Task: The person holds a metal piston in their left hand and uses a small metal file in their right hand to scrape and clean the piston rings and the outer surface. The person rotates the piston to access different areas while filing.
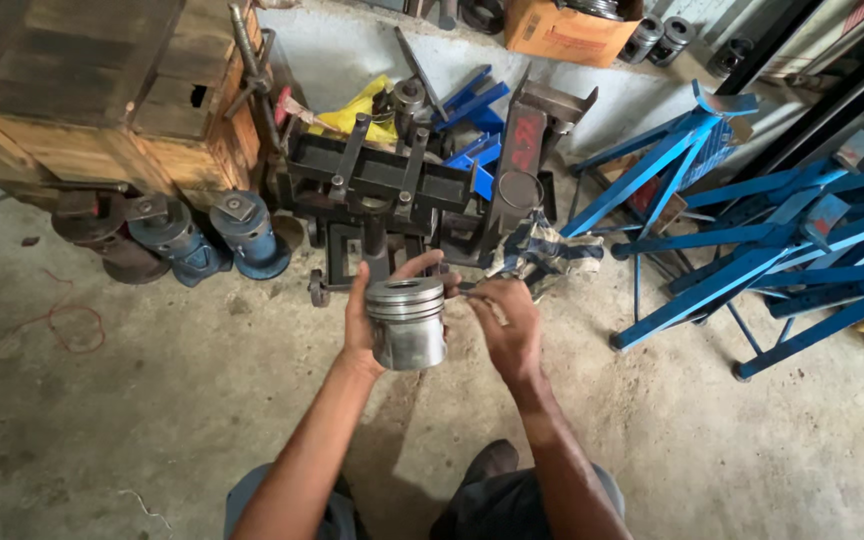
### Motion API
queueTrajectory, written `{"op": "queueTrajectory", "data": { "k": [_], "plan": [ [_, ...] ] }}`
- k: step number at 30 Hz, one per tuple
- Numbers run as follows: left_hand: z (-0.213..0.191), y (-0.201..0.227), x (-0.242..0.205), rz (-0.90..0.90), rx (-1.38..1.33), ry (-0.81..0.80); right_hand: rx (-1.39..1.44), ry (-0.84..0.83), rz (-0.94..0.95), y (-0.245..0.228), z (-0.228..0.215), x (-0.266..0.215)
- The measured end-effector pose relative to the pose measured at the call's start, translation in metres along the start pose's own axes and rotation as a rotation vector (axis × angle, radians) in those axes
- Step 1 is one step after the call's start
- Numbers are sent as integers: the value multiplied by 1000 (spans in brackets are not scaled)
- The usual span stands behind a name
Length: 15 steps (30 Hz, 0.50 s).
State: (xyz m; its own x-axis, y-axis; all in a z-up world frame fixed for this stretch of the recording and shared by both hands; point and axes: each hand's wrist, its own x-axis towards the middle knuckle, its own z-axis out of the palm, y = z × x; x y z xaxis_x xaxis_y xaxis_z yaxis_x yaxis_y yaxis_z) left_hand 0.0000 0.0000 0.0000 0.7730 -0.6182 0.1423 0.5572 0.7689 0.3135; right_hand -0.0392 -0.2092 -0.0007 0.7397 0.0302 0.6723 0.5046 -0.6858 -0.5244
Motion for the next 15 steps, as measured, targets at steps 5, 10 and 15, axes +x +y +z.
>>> {"op": "queueTrajectory", "data": {
  "k": [5,10,15],
  "plan": [
    [-7,4,0,45,-14,-18,1022,65,570,6,8,-2],
    [-5,2,-1,69,-48,20,1346,121,745,3,15,-3],
    [-6,-5,-1,108,-48,150,1440,83,740,7,19,-8]
  ]
}}
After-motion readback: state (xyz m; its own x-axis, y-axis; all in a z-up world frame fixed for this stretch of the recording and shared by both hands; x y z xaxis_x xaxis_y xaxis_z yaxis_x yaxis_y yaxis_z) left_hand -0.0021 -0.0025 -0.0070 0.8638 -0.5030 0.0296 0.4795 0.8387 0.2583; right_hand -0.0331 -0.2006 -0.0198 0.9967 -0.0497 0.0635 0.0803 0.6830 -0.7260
